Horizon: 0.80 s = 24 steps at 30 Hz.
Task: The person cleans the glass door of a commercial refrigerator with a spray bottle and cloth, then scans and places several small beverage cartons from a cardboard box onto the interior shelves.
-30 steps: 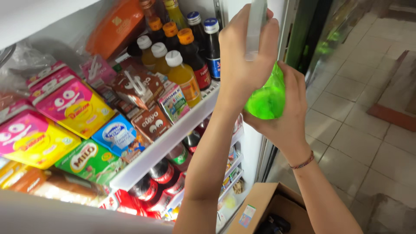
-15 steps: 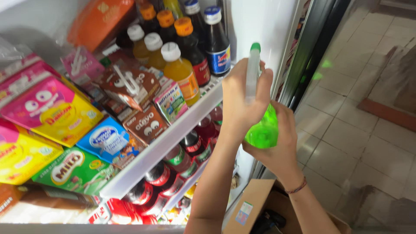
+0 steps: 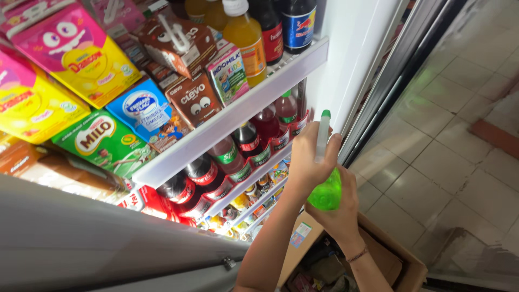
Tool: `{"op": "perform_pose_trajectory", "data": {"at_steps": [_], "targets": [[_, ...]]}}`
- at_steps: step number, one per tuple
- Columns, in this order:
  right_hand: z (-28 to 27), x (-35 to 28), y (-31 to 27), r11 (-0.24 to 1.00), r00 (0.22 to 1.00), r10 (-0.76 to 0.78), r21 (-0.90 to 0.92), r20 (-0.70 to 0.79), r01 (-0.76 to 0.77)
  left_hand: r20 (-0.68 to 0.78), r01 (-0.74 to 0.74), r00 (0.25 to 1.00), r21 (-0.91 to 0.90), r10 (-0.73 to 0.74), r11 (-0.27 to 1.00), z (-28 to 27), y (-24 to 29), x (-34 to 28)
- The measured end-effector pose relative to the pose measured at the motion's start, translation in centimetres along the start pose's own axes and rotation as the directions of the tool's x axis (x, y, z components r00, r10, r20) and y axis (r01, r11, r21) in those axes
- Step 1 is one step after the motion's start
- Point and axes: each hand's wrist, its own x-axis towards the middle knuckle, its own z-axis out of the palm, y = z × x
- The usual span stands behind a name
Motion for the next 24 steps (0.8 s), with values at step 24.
{"op": "perform_pose_trajectory", "data": {"at_steps": [24], "targets": [[4.0,-1.3,-4.7,0.902,0.883,-0.318,0.398,0.346,0.169,-0.377,0.178,0.919,0.130,-0.118,0.975,-11.4,6.7,-5.5]]}}
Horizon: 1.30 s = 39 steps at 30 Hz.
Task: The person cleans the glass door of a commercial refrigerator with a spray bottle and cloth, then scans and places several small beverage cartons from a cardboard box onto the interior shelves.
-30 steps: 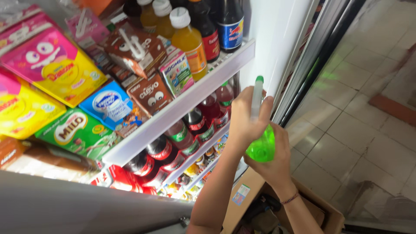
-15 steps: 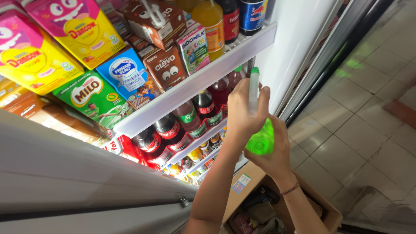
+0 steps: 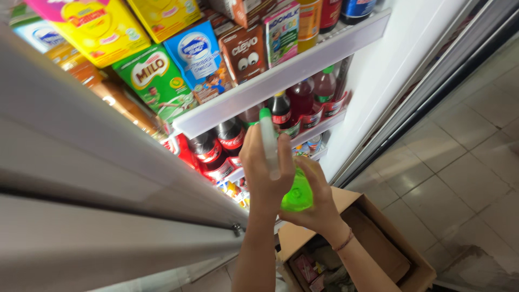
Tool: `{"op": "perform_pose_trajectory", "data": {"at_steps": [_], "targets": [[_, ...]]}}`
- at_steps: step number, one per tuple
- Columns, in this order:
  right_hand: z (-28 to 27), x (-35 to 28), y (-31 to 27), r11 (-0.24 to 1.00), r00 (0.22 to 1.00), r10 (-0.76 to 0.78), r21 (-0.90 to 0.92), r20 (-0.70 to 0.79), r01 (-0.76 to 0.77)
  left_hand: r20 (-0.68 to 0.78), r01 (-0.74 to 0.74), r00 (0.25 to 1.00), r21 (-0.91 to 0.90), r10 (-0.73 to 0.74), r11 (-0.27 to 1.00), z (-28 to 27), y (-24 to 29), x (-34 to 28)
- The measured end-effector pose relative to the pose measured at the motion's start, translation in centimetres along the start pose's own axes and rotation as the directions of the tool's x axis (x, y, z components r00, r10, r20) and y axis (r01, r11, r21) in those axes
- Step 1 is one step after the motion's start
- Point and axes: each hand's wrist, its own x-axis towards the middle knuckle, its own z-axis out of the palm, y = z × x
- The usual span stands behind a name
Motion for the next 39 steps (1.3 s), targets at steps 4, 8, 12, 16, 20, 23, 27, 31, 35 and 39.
{"op": "perform_pose_trajectory", "data": {"at_steps": [4,8,12,16,20,23,27,31,35,39], "targets": [[1.3,-0.5,-1.0,0.998,0.997,-0.054,0.028,0.053,0.053,-0.074,-0.095,0.991,0.187,0.111,0.978,-2.5,0.9,-1.1],[2.3,-1.0,-1.7,0.995,0.993,-0.072,0.076,0.090,0.065,-0.113,-0.048,0.991,0.206,0.073,0.977,-3.9,0.9,-2.3],[3.0,-1.9,-2.2,0.994,0.991,-0.078,0.087,0.106,0.069,-0.115,-0.062,0.988,0.281,0.098,0.958,-4.9,1.0,-3.5],[3.4,-3.4,-2.8,0.990,0.986,-0.099,0.111,0.134,0.085,-0.129,-0.062,0.987,0.251,0.097,0.966,-6.0,2.0,-5.4],[3.8,-4.4,-4.1,0.980,0.970,-0.117,0.184,0.213,0.078,-0.181,-0.064,0.974,0.354,0.136,0.933,-7.7,4.1,-7.7],[4.3,-4.9,-5.6,0.955,0.950,-0.141,0.291,0.277,0.057,-0.223,-0.033,0.965,0.410,0.136,0.911,-9.4,5.8,-8.9],[4.9,-5.3,-6.9,0.951,0.941,-0.166,0.301,0.295,0.073,-0.247,-0.055,0.953,0.427,0.174,0.903,-11.0,6.9,-9.9],[5.8,-6.8,-7.0,0.960,0.940,-0.132,0.277,0.314,0.042,-0.275,-0.028,0.950,0.396,0.148,0.918,-11.3,5.8,-11.4],[6.8,-9.4,-6.3,0.955,0.940,-0.073,0.296,0.332,-0.030,-0.269,0.038,0.959,0.428,0.087,0.903,-11.6,3.1,-13.2],[7.4,-12.7,-5.3,0.947,0.933,0.013,0.296,0.359,-0.127,-0.264,0.090,0.964,0.403,0.021,0.911,-11.3,0.3,-15.9]]}}
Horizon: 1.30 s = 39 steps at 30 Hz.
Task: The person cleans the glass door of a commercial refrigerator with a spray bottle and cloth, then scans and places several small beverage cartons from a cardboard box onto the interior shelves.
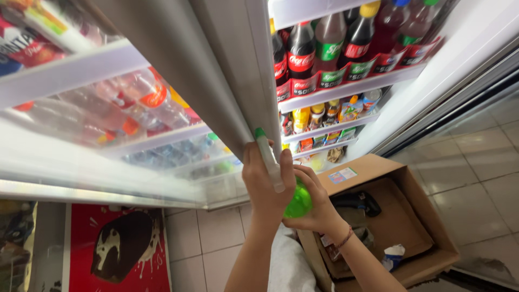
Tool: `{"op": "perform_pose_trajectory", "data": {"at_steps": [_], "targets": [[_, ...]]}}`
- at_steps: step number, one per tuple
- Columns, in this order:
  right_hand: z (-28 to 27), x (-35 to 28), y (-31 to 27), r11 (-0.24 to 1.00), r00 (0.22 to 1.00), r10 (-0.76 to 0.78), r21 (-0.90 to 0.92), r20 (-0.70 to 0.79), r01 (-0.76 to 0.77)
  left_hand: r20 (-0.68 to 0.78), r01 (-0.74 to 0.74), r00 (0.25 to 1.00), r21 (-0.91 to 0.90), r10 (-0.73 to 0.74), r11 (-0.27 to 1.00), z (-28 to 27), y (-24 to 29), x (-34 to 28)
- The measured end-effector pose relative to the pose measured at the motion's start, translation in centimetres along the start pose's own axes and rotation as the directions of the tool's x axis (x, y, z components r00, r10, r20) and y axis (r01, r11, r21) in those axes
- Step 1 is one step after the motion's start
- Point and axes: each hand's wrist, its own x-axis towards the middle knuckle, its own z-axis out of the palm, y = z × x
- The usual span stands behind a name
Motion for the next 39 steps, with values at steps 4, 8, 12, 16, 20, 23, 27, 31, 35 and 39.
{"op": "perform_pose_trajectory", "data": {"at_steps": [4,8,12,16,20,23,27,31,35,39], "targets": [[0.8,-2.7,1.7,0.997,0.998,0.069,-0.039,-0.001,-0.069,0.048,0.069,0.997,-0.025,-0.068,0.997,0.7,-2.6,-2.7],[1.3,-5.2,3.4,0.989,0.988,0.150,0.003,0.028,-0.151,0.071,0.100,0.992,0.006,-0.100,0.995,1.8,-5.0,-4.8],[1.8,-7.7,5.0,0.967,0.967,0.254,-0.032,0.010,-0.254,0.133,0.160,0.979,-0.004,-0.158,0.987,2.8,-6.9,-6.9],[2.9,-10.0,6.0,0.955,0.954,0.297,-0.010,-0.038,-0.298,0.209,0.137,0.969,0.007,-0.135,0.991,3.8,-7.8,-8.9],[1.7,-13.5,7.3,0.968,0.969,0.243,-0.050,-0.042,-0.245,0.309,0.125,0.945,-0.051,-0.103,0.991,5.5,-7.3,-11.7],[-0.1,-17.5,8.7,0.906,0.932,0.362,-0.224,-0.030,-0.359,0.406,0.027,0.914,-0.102,0.017,0.994,6.7,-6.6,-14.0],[-2.7,-24.2,12.4,0.759,0.817,0.558,-0.311,-0.141,-0.572,0.550,0.012,0.829,-0.206,0.105,0.978,9.3,-7.3,-16.8],[-3.7,-30.0,17.1,0.415,0.604,0.685,-0.462,-0.408,-0.784,0.709,0.050,0.693,-0.228,0.131,0.972,12.6,-9.6,-19.6],[-3.1,-32.9,21.9,0.101,0.547,0.701,-0.695,-0.458,-0.712,0.798,0.039,0.577,-0.242,0.176,0.970,15.1,-12.5,-22.7],[-1.8,-33.3,27.0,0.139,0.520,0.663,-0.595,-0.539,-0.792,0.856,0.000,0.480,-0.217,0.190,0.976,15.3,-15.5,-24.9]]}}
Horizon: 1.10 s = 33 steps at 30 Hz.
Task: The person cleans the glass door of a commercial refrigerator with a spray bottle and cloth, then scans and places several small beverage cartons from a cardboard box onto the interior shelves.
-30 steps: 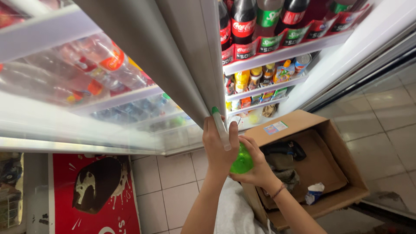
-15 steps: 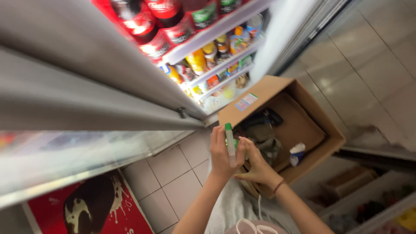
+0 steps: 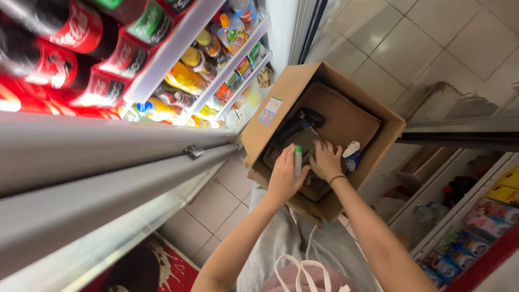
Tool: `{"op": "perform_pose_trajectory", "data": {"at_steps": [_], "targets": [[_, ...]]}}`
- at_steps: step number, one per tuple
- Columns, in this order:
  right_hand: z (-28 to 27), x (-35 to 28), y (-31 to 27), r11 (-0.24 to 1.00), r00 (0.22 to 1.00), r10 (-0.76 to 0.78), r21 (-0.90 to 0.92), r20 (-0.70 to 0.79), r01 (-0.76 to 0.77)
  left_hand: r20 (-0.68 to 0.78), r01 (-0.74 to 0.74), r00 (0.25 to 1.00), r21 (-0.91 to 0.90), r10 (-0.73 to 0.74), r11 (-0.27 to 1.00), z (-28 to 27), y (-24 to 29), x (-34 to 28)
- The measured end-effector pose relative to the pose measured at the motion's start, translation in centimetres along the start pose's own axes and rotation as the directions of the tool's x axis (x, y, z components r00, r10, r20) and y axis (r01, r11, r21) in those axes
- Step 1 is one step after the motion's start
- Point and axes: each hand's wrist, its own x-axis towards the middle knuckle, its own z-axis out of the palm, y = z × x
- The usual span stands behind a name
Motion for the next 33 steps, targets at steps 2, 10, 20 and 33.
{"op": "perform_pose_trajectory", "data": {"at_steps": [2,10,20,33], "targets": [[1.7,1.5,-0.5,0.949,0.971,0.230,0.207,0.063,-0.238,0.042,0.007,0.999,0.024,-0.008,1.000,0.1,-1.0,-0.5],[2.1,4.8,-0.4,0.494,0.696,0.705,0.610,0.135,-0.619,0.240,0.014,0.970,0.123,-0.044,0.992,-0.4,-3.9,-1.4],[-11.7,1.0,-5.8,0.244,0.848,0.526,0.967,-0.068,-0.074,0.427,0.083,0.897,0.090,-0.114,0.993,-4.3,-2.2,5.4],[-29.7,-3.3,-10.3,-0.335,0.883,0.469,0.924,-0.007,0.185,0.423,-0.091,0.848,-0.477,0.319,0.874,-7.1,13.8,15.0]]}}
